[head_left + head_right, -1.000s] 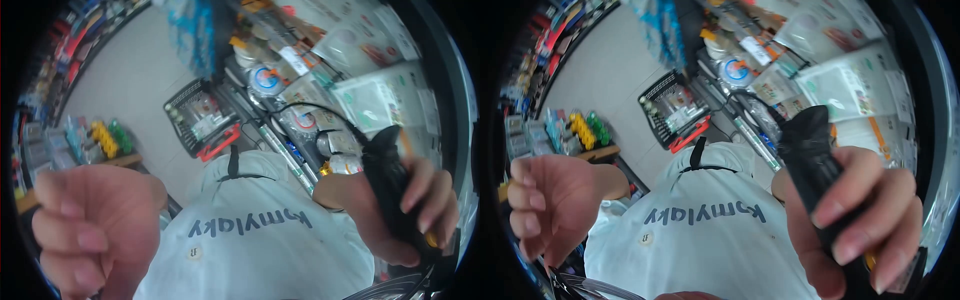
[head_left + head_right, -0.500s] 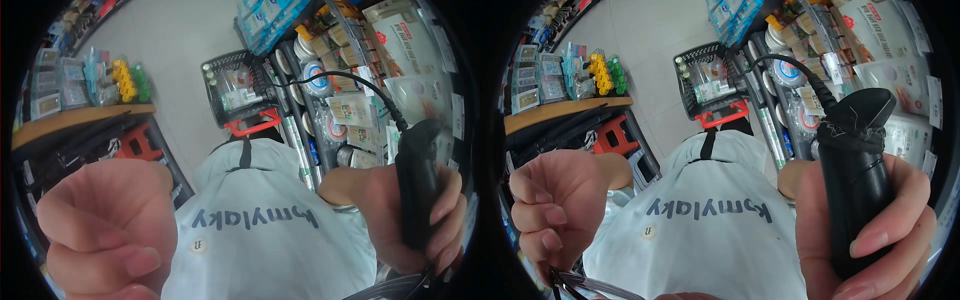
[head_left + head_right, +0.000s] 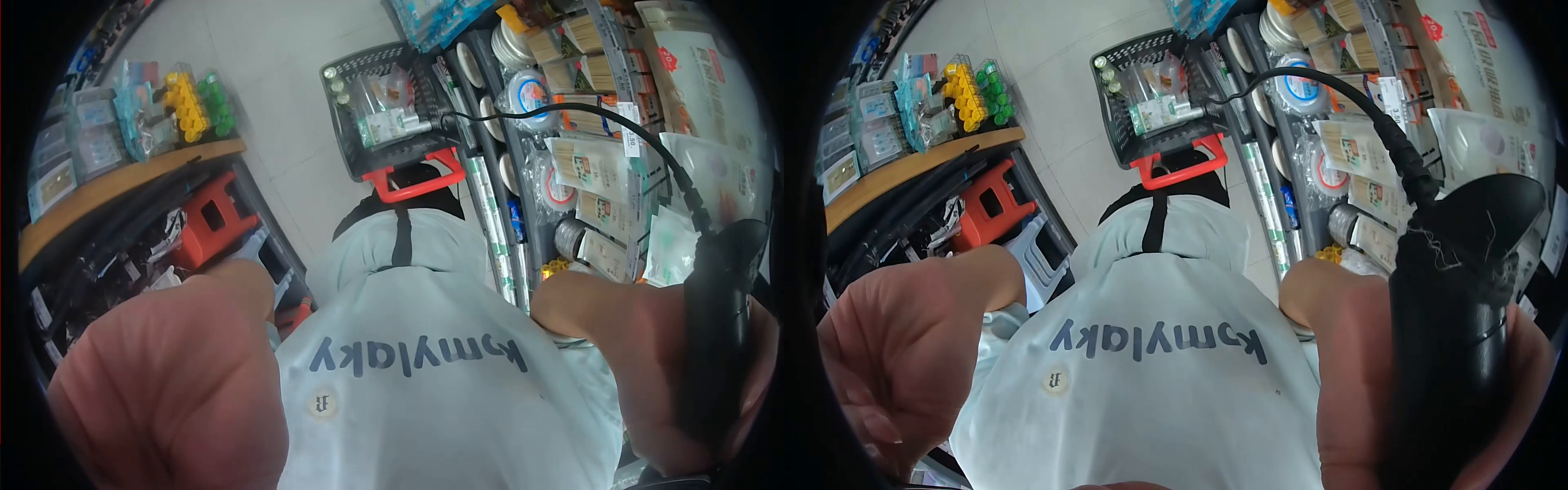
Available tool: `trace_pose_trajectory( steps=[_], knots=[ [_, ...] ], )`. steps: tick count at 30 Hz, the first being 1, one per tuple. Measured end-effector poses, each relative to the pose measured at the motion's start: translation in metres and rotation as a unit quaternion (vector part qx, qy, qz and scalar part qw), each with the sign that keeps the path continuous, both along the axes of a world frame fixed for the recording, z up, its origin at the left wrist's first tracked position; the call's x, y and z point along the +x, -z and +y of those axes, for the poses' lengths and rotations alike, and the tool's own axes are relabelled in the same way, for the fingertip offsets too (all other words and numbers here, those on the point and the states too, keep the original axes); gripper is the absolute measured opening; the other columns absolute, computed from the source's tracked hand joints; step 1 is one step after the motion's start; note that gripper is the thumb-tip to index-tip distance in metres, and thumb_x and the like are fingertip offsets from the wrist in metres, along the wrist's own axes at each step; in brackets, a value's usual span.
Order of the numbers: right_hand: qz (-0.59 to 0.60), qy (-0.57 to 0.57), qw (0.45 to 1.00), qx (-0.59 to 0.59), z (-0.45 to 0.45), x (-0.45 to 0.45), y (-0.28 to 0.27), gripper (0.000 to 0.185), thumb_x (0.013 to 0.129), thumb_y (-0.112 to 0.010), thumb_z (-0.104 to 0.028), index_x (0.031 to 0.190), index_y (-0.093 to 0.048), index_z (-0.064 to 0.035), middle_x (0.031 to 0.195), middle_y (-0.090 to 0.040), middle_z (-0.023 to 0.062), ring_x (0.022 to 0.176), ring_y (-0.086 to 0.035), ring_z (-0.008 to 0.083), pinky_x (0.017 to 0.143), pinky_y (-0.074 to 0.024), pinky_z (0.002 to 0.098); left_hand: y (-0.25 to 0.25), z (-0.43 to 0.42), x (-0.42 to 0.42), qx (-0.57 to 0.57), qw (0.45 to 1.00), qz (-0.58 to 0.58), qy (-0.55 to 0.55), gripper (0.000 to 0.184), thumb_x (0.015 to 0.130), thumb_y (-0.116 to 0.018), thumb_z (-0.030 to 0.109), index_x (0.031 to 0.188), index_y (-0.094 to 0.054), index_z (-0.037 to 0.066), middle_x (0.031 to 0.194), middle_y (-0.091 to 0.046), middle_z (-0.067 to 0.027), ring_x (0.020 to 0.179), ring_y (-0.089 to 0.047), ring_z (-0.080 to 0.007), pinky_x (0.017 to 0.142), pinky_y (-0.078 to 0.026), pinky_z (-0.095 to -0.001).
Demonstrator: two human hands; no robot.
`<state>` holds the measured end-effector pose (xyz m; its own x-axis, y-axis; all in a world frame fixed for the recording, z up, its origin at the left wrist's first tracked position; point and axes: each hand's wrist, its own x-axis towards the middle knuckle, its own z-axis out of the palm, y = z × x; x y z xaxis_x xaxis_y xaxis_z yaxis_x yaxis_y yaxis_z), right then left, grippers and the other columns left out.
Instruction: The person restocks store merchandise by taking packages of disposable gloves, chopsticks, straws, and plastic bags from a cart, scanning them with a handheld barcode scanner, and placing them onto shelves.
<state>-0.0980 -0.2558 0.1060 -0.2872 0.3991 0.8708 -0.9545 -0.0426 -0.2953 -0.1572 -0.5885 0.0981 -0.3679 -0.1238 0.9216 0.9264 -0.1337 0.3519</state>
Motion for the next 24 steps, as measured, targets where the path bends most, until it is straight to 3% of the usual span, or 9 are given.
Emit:
trace_pose_trajectory(
  steps=[7,8,9,10,11,14,16,18,24],
  knots=[
    [-0.080,-0.022,0.996,-0.027,0.009,-0.025,0.070,0.024,0.077,-0.071,-0.020,0.100,-0.066,-0.0212,0.098,-0.065,-0.0129,0.074,-0.055,0.0044,0.072,-0.0374,0.0254,0.106,0.048,-0.050,0.032,0.988,-0.110,0.099,0.030,0.099,-0.055,0.047,0.090,-0.073,0.024,0.085,-0.073,0.0095,0.076,-0.067,-0.0041,0.072,-0.054,-0.0228],
    [-0.190,0.092,0.977,0.026,0.001,-0.026,0.098,0.032,0.075,-0.071,-0.019,0.106,-0.065,-0.0210,0.097,-0.062,-0.0100,0.068,-0.048,0.0072,0.069,-0.0352,0.0279,0.151,0.087,-0.064,0.039,0.987,-0.154,0.021,0.031,0.098,-0.056,0.038,0.108,-0.060,0.009,0.093,-0.070,-0.0077,0.075,-0.067,-0.0183,0.073,-0.056,-0.0299],
    [-0.358,0.071,0.921,0.137,0.021,-0.007,0.107,0.052,0.082,-0.077,-0.018,0.128,-0.053,-0.0133,0.086,-0.061,0.0058,0.083,-0.054,0.0198,0.068,-0.0430,0.0287,0.198,0.110,-0.080,0.046,0.978,-0.197,-0.058,0.047,0.097,-0.057,0.029,0.126,-0.047,-0.006,0.102,-0.068,-0.0249,0.075,-0.067,-0.0325,0.074,-0.058,-0.0370],
    [-0.497,-0.045,0.833,0.238,0.043,-0.010,0.113,0.048,0.084,-0.074,-0.016,0.126,-0.052,-0.0065,0.087,-0.062,0.0096,0.081,-0.056,0.0260,0.064,-0.0456,0.0320,0.243,0.109,-0.094,-0.109,0.965,-0.217,-0.102,0.029,0.100,-0.051,0.007,0.127,-0.046,-0.001,0.092,-0.067,-0.0170,0.066,-0.063,-0.0211,0.065,-0.051,-0.0294],
    [-0.487,0.041,0.851,0.192,0.024,-0.019,0.158,0.042,0.086,-0.070,-0.013,0.122,-0.053,-0.0003,0.089,-0.064,0.0100,0.075,-0.057,0.0227,0.066,-0.0465,0.0307,0.288,0.130,-0.089,-0.060,0.936,-0.340,-0.075,0.026,0.097,-0.054,0.002,0.122,-0.050,-0.003,0.096,-0.067,-0.0186,0.071,-0.063,-0.0213,0.071,-0.055,-0.0325],
    [-0.749,0.021,0.636,0.184,0.035,0.014,0.257,0.040,0.082,-0.071,-0.003,0.118,-0.057,0.0013,0.104,-0.066,0.0102,0.087,-0.064,0.0127,0.077,-0.0498,0.0256,0.425,0.143,-0.078,-0.220,0.791,-0.565,-0.088,0.020,0.097,-0.061,0.008,0.115,-0.060,0.000,0.094,-0.067,-0.0086,0.082,-0.063,-0.0158,0.076,-0.051,-0.0288],
    [-0.824,-0.008,0.563,-0.070,0.017,0.025,0.302,0.044,0.079,-0.073,-0.003,0.120,-0.059,0.0011,0.112,-0.067,0.0129,0.093,-0.068,0.0193,0.080,-0.0519,0.0282,0.507,0.144,-0.069,-0.320,0.722,-0.610,-0.059,0.021,0.092,-0.064,0.007,0.112,-0.061,0.000,0.091,-0.067,-0.0114,0.081,-0.064,-0.0160,0.072,-0.051,-0.0290],
    [-0.778,-0.006,0.564,0.275,0.036,0.045,0.349,0.038,0.077,-0.073,-0.007,0.114,-0.064,-0.0011,0.099,-0.070,0.0136,0.083,-0.072,0.0289,0.073,-0.0559,0.0356,0.583,0.145,-0.052,-0.381,0.672,-0.634,-0.040,0.028,0.086,-0.067,0.007,0.112,-0.060,-0.001,0.097,-0.067,-0.0191,0.092,-0.066,-0.0367,0.078,-0.052,-0.0454],
    [-0.847,-0.021,0.374,0.378,0.054,0.049,0.394,0.039,0.073,-0.074,-0.003,0.110,-0.062,-0.0032,0.097,-0.067,0.0214,0.089,-0.068,0.0423,0.071,-0.0551,0.0416,0.734,0.158,-0.038,-0.513,0.575,-0.634,-0.071,0.036,0.083,-0.072,0.013,0.114,-0.058,0.001,0.110,-0.064,-0.0191,0.105,-0.062,-0.0377,0.084,-0.051,-0.0484]
  ],
)
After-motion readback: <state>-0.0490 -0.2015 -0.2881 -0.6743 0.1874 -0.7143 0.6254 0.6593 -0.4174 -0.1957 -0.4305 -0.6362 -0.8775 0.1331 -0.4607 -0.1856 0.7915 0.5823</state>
